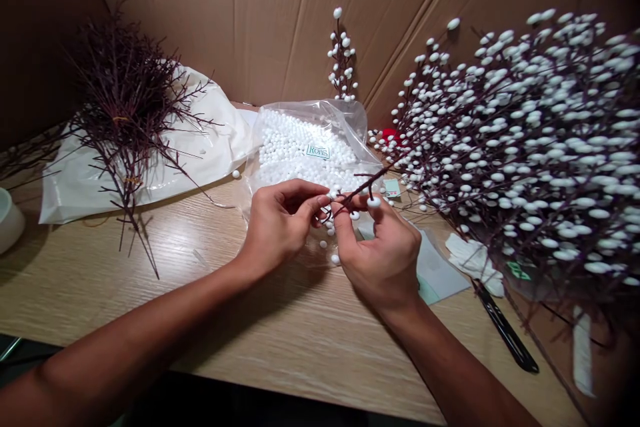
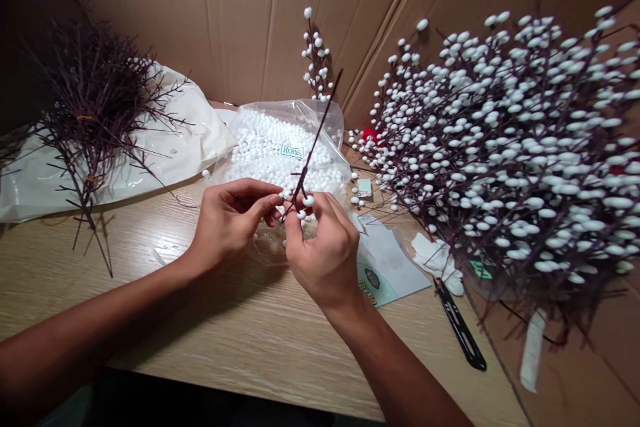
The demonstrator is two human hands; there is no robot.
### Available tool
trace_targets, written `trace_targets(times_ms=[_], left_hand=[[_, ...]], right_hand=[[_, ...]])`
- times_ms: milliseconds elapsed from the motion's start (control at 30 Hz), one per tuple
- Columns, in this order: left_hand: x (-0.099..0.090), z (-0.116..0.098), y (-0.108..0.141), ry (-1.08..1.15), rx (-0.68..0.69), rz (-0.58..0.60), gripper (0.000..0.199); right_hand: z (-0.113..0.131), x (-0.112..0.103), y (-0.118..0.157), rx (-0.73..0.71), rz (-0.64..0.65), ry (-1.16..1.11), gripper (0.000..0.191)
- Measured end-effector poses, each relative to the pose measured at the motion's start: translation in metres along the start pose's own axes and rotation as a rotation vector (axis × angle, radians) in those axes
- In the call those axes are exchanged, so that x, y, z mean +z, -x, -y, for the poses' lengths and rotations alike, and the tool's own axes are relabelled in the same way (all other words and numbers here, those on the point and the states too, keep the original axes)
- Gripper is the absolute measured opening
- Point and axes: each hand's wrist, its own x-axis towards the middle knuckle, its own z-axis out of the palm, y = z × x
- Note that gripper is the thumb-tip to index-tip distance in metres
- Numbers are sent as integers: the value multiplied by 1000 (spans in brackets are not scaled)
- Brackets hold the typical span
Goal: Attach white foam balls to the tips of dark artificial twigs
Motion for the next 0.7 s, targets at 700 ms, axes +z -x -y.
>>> trace_targets(times_ms=[700], left_hand=[[0,-12,1,7,53,27,11]], right_hand=[[-13,4,3,181,6,-309,15]])
